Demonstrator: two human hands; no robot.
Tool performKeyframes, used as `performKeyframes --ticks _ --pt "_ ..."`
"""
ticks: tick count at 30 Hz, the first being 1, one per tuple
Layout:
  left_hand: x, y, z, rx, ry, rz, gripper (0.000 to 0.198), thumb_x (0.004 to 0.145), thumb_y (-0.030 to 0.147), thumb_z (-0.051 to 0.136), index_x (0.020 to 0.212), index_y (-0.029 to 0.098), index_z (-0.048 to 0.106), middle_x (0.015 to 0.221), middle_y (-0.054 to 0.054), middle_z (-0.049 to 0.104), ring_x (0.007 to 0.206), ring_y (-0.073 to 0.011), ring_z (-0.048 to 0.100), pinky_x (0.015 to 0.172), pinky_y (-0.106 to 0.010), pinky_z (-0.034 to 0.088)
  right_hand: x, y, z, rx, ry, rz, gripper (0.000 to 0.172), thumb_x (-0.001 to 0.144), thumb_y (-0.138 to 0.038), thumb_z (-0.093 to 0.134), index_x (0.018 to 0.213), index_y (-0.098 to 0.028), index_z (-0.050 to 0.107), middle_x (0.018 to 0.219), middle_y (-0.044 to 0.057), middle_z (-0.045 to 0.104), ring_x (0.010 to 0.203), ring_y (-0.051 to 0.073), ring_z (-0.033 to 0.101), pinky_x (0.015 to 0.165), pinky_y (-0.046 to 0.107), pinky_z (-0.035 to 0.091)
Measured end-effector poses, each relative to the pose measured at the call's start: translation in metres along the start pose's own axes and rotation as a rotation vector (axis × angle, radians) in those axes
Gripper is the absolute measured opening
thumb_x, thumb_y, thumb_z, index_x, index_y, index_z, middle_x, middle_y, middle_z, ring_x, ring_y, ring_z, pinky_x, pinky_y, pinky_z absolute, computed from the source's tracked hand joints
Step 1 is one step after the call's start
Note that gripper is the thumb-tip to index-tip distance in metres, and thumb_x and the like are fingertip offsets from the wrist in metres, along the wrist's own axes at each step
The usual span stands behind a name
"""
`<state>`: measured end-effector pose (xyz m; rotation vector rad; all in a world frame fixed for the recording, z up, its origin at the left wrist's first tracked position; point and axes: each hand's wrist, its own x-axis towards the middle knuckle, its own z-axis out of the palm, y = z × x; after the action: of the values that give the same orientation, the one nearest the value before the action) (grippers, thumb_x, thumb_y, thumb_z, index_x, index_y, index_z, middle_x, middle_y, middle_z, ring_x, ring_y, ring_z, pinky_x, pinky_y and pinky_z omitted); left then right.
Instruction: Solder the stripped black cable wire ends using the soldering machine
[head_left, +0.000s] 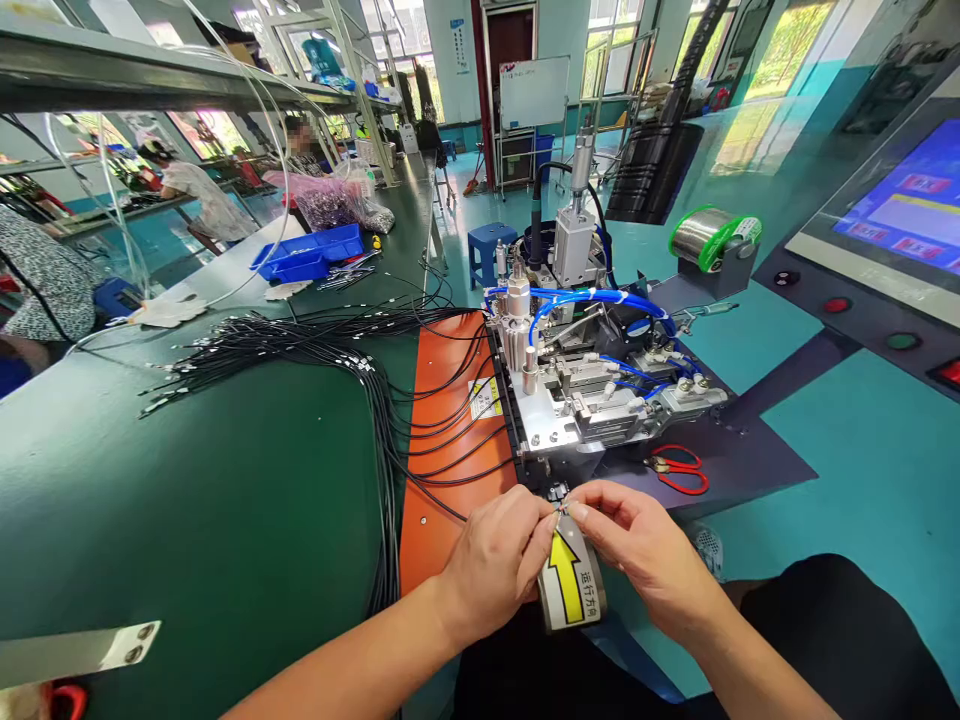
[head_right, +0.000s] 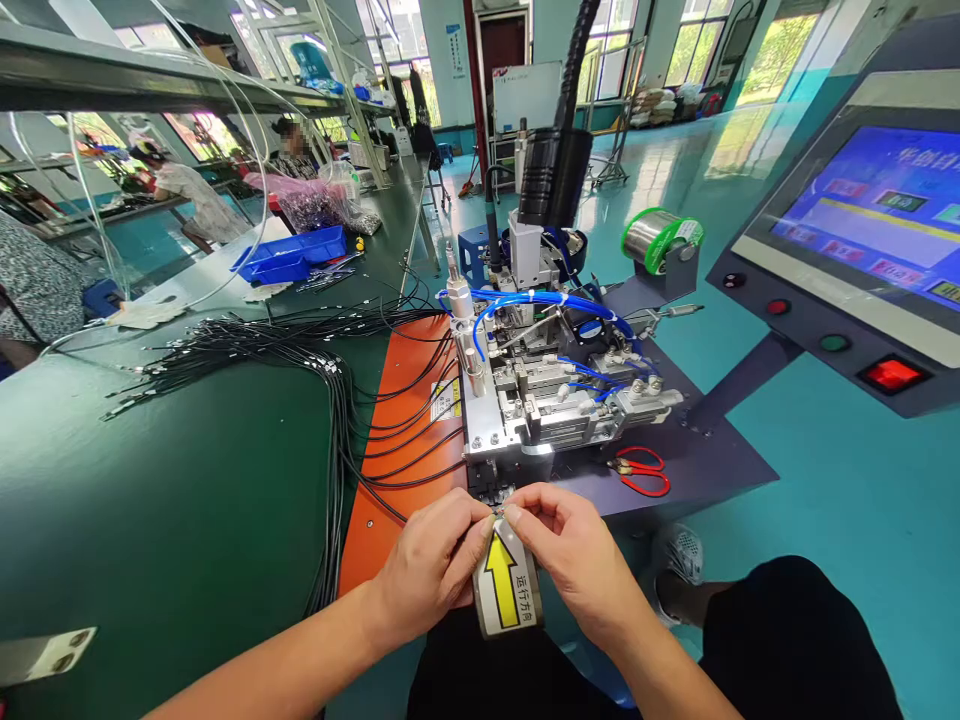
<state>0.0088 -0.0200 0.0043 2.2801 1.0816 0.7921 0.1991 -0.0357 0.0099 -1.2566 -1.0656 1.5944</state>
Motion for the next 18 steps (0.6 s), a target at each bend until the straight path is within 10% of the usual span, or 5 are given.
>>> performKeyframes --ticks 8,14,18 --pt "0.000 -0.001 0.001 0.040 -0.001 0.003 0.020 0.101 0.025 0.042 0.090 0.017 0.058 0.078 -0.001 0.056 0.067 -0.0128 0.051 0.062 -0.025 0.039 -0.003 0.002 0.003 -0.206 0.032 -0.066 0.028 0.093 -0.046 0.059 0.088 -0.019 0.065 0.079 0.001 0.061 0.071 0.015 0.053 0.063 0.026 0.044" --pt "-0.001 -0.002 0.004 0.086 -0.005 -0.015 0.021 0.100 0.025 0.044 0.085 0.017 0.058 0.075 -0.001 0.057 0.064 -0.0125 0.051 0.060 -0.025 0.038 -0.011 0.012 0.016 -0.639 0.229 -0.460 0.024 0.097 -0.036 0.049 0.086 -0.020 0.064 0.081 0.003 0.060 0.073 0.018 0.056 0.070 0.032 0.043" --pt "0.000 -0.001 0.003 0.087 -0.020 -0.007 0.022 0.100 0.025 0.043 0.086 0.017 0.059 0.076 -0.001 0.058 0.065 -0.0126 0.053 0.061 -0.025 0.039 -0.011 0.010 0.005 -0.425 0.179 -0.182 0.029 0.095 -0.046 0.054 0.095 -0.021 0.067 0.083 0.004 0.066 0.071 0.018 0.060 0.063 0.028 0.046"
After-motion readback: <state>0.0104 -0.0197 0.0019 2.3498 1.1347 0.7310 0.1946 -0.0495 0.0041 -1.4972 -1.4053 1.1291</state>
